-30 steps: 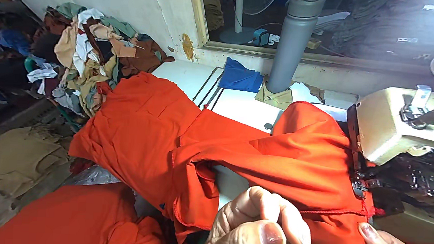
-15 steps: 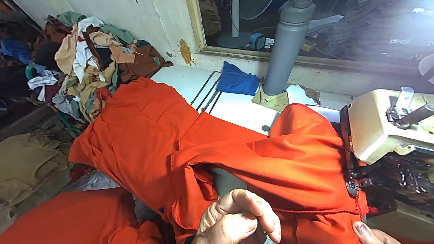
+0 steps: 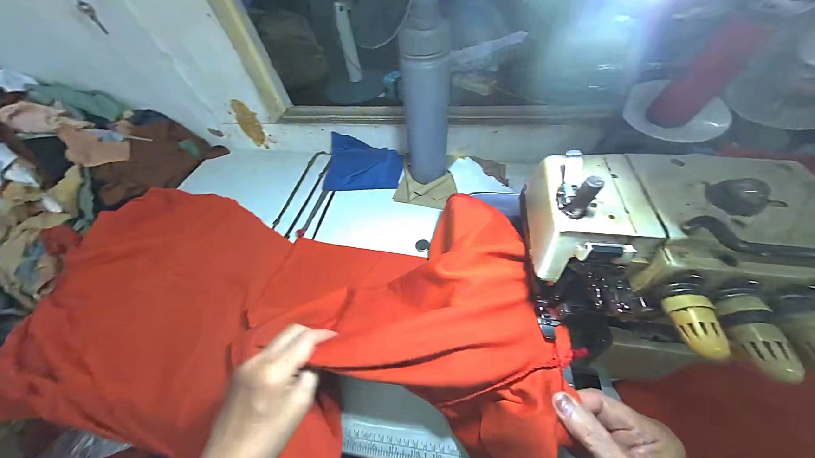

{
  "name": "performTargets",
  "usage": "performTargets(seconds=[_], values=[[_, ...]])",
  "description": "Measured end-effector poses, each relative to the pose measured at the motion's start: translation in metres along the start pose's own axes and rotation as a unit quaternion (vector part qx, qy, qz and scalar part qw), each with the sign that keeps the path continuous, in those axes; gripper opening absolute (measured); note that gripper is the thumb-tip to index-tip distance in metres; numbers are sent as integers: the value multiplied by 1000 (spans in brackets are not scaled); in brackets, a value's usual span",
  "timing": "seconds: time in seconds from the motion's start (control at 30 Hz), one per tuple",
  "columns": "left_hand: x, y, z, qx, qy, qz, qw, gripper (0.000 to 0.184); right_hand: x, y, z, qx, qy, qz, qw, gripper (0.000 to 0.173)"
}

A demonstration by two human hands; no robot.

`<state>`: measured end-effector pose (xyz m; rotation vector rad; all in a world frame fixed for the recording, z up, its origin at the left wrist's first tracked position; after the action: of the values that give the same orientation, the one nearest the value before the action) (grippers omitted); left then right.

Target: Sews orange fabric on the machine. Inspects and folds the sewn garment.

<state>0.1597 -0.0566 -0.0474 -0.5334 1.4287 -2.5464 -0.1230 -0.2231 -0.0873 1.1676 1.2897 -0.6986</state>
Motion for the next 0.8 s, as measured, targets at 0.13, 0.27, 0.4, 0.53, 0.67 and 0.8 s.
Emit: performTargets(seconds=[0.13, 0.27, 0.4, 0.53, 0.67, 0.8], values=[[7, -69, 51, 129, 108, 25, 985, 28, 7, 5, -17, -105, -27, -62, 992, 13], [9, -57, 111, 52, 144, 71, 986, 39, 24, 12, -28, -107, 10, -55, 993, 7], [53, -43, 114, 2, 62, 42, 997, 45, 39, 12, -35, -118, 11, -65, 991, 7], [147, -15, 36, -44, 105, -120, 986, 44, 38, 11, -42, -145, -30, -115, 982, 10], [170, 21, -5, -24, 100, -65, 993, 33, 29, 9, -43, -139, -78, -161, 974, 15], [171, 17, 0, -19, 87, -136, 987, 12, 32, 4, -40, -160, -109, -184, 964, 15]])
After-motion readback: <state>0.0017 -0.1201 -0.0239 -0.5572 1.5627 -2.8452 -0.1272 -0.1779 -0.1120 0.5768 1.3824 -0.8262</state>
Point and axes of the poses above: each hand's wrist, its own z-axis towards the middle knuckle, its own y-axis out of the palm, x = y × z, the point moved 9 cm from there along z, towards the middle knuckle, and after that the axes turned 1 degree about z, right-handed, at the moved point
